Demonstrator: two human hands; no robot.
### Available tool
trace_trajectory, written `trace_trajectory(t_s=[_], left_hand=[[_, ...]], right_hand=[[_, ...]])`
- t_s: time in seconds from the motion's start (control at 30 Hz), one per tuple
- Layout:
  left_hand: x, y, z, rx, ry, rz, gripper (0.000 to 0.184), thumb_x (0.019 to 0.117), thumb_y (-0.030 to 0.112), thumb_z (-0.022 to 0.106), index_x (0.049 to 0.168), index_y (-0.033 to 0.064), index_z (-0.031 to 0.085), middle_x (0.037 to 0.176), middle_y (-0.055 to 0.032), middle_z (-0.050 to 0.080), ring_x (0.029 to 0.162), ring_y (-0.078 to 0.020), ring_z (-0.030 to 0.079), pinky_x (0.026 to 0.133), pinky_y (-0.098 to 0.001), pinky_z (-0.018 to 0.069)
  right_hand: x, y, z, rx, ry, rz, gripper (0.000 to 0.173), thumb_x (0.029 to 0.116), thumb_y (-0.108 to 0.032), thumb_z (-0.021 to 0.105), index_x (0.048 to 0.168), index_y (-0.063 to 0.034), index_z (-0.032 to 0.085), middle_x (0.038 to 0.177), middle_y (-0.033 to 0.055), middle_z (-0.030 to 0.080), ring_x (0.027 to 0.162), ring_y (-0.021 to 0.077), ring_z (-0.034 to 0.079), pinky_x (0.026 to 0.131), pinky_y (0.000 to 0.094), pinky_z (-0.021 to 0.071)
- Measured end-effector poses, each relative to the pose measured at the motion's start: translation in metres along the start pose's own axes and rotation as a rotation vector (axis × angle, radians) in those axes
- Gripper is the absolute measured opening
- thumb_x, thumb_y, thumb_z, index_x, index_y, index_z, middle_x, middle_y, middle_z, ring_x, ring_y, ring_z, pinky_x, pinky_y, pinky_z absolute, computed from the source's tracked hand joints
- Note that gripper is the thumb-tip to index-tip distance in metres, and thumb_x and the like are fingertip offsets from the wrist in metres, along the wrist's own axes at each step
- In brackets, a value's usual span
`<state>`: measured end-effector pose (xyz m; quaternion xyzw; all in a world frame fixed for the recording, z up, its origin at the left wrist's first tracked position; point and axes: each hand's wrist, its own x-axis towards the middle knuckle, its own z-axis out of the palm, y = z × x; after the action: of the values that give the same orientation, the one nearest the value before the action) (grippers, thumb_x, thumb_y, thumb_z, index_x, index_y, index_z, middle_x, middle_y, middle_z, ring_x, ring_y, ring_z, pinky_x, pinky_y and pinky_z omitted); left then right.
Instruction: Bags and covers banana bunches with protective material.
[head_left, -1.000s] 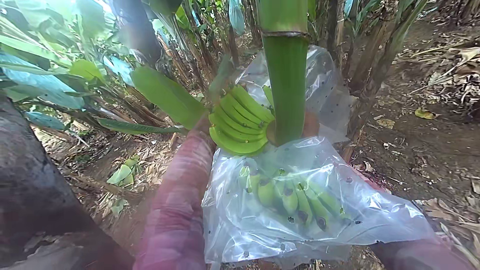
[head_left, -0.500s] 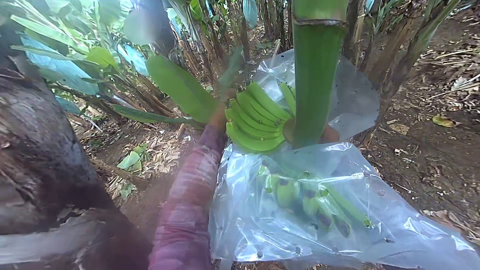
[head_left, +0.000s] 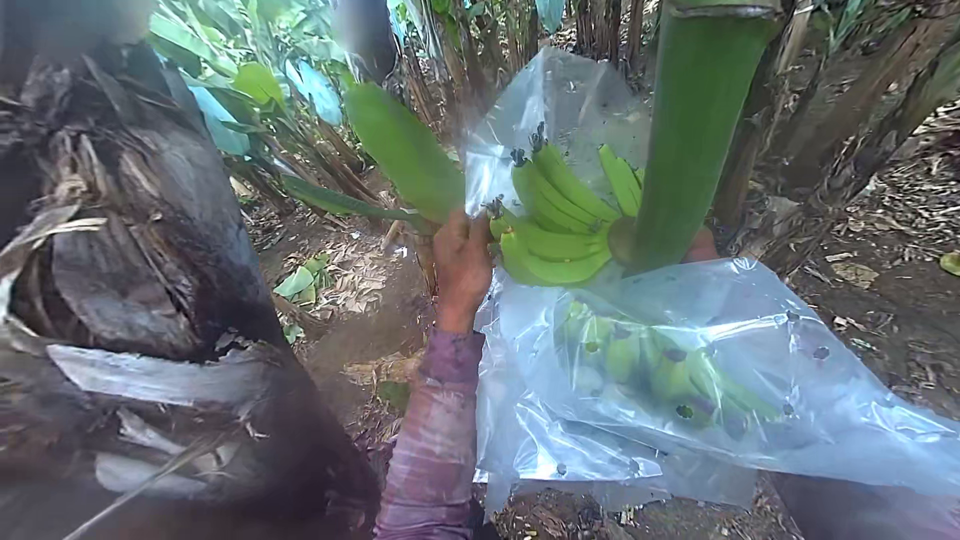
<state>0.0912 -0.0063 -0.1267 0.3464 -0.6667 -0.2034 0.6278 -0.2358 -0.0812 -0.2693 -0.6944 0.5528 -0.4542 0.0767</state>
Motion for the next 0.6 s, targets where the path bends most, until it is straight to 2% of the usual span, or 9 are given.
trace_trajectory(t_s=[0.03,0.1,0.2,0.3,0.37,0.4,0.47,0.53,0.6], left_hand=[[-0.011,0.002,0.0,0.042,0.008,-0.013,0.022,0.1087,0.02,0.047,0.104,0.0088,0.065,0.082,0.0016,0.066,0.074,-0.0077,0.065,0.07,-0.0303,0.0579],[-0.037,0.008,0.004,0.089,0.004,-0.112,0.027,0.1104,0.027,0.045,0.109,0.0087,0.065,0.086,0.0,0.066,0.076,-0.0071,0.065,0.072,-0.0301,0.0579],[-0.066,-0.004,0.01,0.014,-0.009,-0.177,0.023,0.1093,0.02,0.047,0.112,0.0073,0.065,0.087,0.0026,0.065,0.077,-0.0016,0.063,0.073,-0.024,0.0566],[-0.047,0.009,0.006,-0.029,0.016,-0.201,0.024,0.1093,0.022,0.048,0.11,0.0052,0.065,0.089,-0.0014,0.071,0.081,-0.0092,0.07,0.078,-0.0329,0.0614],[-0.027,0.029,0.008,-0.062,0.039,-0.169,0.025,0.1096,0.023,0.047,0.112,0.0055,0.065,0.092,-0.003,0.07,0.082,-0.0129,0.07,0.077,-0.0354,0.0619],[-0.022,0.038,0.008,-0.049,0.017,-0.136,0.026,0.1104,0.028,0.047,0.114,0.0079,0.063,0.094,-0.0025,0.068,0.082,-0.0122,0.068,0.077,-0.0332,0.0603],[-0.009,0.046,0.013,0.005,0.082,-0.051,0.024,0.1089,0.023,0.049,0.108,0.0066,0.066,0.088,-0.0019,0.068,0.078,-0.0118,0.067,0.074,-0.0332,0.0597],[-0.024,0.043,0.009,0.18,0.119,-0.022,0.026,0.109,0.029,0.049,0.109,0.0081,0.066,0.088,-0.003,0.067,0.079,-0.0138,0.067,0.074,-0.0365,0.0599],[-0.063,0.022,0.004,0.329,0.143,-0.018,0.031,0.1097,0.04,0.046,0.108,0.0124,0.061,0.083,-0.0041,0.063,0.07,-0.0161,0.064,0.062,-0.0374,0.0584]], right_hand=[[0.004,0.02,0.006,-0.089,0.051,-0.077,0.035,0.0996,-0.035,0.058,0.123,-0.0107,0.069,0.121,0.0099,0.069,0.118,0.021,0.063,0.101,0.0406,0.0516],[0.01,0.029,0.006,-0.164,0.004,-0.024,0.038,0.0974,-0.04,0.06,0.126,-0.0162,0.068,0.13,0.0089,0.065,0.127,0.0252,0.058,0.107,0.0475,0.0472],[0.008,0.03,0.007,-0.099,0.014,-0.007,0.038,0.099,-0.04,0.059,0.128,-0.0169,0.068,0.133,0.0061,0.066,0.129,0.0221,0.057,0.111,0.0452,0.0447],[-0.001,0.018,0.002,-0.046,0.045,0.04,0.034,0.102,-0.039,0.055,0.126,-0.0183,0.068,0.127,0.005,0.069,0.124,0.0205,0.061,0.108,0.0463,0.047],[-0.002,0.013,0.002,-0.029,0.072,0.003,0.034,0.1035,-0.033,0.055,0.129,-0.0143,0.068,0.129,0.0094,0.069,0.126,0.0247,0.061,0.11,0.049,0.0451],[0.0,0.012,0.001,-0.023,0.089,-0.036,0.034,0.1044,-0.03,0.054,0.129,-0.0111,0.068,0.127,0.0122,0.069,0.123,0.0268,0.063,0.108,0.0502,0.0468],[0.0,0.002,-0.002,0.06,0.086,-0.071,0.034,0.1031,-0.025,0.058,0.129,-0.0053,0.066,0.125,0.0169,0.07,0.121,0.0302,0.064,0.108,0.0518,0.0464],[0.004,0.001,0.002,0.088,0.05,-0.042,0.034,0.1021,-0.021,0.06,0.13,-0.0034,0.066,0.125,0.0203,0.068,0.122,0.035,0.062,0.109,0.0547,0.0448],[0.007,0.011,0.014,0.007,0.065,-0.042,0.035,0.1029,-0.024,0.058,0.132,-0.0062,0.064,0.127,0.0196,0.067,0.125,0.0361,0.06,0.11,0.0554,0.0433]])
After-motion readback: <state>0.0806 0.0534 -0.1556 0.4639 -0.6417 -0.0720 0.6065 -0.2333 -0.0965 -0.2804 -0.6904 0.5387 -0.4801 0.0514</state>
